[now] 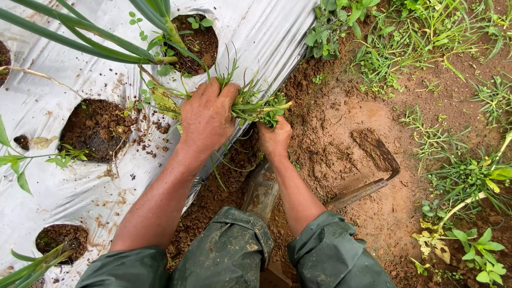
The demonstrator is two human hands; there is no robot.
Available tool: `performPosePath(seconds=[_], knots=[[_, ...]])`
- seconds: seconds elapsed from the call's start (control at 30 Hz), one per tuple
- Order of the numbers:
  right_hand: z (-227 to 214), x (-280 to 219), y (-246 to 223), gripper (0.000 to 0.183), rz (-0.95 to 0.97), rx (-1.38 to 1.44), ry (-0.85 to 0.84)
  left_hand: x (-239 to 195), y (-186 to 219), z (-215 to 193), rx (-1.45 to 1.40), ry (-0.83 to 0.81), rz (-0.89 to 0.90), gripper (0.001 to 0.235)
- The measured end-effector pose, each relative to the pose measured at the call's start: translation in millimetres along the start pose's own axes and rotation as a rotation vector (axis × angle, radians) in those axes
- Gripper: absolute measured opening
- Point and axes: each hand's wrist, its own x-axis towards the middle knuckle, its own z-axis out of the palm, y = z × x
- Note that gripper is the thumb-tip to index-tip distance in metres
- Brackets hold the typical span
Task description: Clearing weeds and soil from a garden bed using a hand hoe and manual pulling.
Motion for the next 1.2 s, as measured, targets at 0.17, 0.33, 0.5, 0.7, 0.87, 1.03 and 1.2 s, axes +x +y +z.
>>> performPosePath(seconds=[0.17, 0.33, 0.5, 0.7, 0.87, 1.03, 1.2], knots=[[-21, 4, 19, 0.017, 0.074, 0.107, 0.088, 0, 0, -5, 0.003, 0.027, -0.007, 0.052], [-41, 23, 30, 0.065, 0.263, 0.413, 0.11, -3, -4, 5, 0.027, 0.014, -0.009, 0.055], [-36, 52, 29, 0.013, -0.316, -0.186, -0.102, -1, 1, 2, 0.013, -0.001, 0.0, 0.054], [-50, 33, 1, 0.024, -0.057, 0.111, -0.117, 1, 4, -2, -0.004, -0.015, -0.014, 0.051], [-35, -6, 17, 0.021, -0.188, -0.034, -0.132, 2, 8, -6, -0.015, -0.04, -0.017, 0.048], [-12, -5, 36, 0.018, -0.388, -0.11, -0.15, 1, 14, -9, -0.012, -0.059, -0.036, 0.045], [-41, -5, 0, 0.014, -0.076, 0.057, -0.198, 8, 24, -15, -0.142, -0.196, -0.067, 0.053]])
